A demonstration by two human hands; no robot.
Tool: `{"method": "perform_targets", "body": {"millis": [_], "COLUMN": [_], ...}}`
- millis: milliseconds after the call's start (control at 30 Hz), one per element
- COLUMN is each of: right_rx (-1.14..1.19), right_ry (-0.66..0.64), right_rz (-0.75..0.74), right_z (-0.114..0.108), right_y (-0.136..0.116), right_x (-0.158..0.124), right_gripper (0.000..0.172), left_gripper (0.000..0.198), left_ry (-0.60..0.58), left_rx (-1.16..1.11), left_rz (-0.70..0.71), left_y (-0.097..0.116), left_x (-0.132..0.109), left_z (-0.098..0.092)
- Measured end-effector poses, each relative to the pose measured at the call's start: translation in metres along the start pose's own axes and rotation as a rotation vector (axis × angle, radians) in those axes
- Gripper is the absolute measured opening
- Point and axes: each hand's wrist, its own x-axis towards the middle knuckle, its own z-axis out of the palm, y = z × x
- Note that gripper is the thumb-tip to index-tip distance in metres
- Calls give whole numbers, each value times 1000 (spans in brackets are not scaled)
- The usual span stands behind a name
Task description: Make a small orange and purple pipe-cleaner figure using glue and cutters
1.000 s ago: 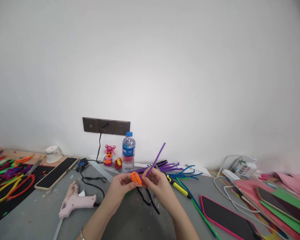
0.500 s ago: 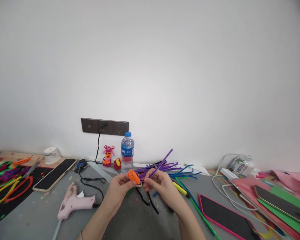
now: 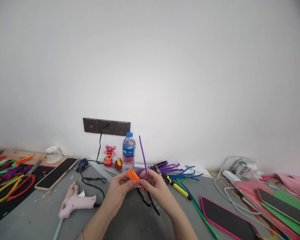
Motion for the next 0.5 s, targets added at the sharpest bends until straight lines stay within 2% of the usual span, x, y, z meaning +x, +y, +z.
{"method": "perform_targets", "body": {"millis": [200, 500], "right_rx": [77, 225], "right_ry": [2, 50], "right_rz": [55, 140], "right_z": [0, -3], "right_y": [2, 9], "right_x": [3, 6], "right_gripper": [33, 35], "left_gripper": [27, 27], "left_ry": [-18, 37], "left_rx": [52, 163], "left_rz": [-4, 46], "left_y": [-1, -6], "left_x": [1, 2], "left_z": [-1, -2]}}
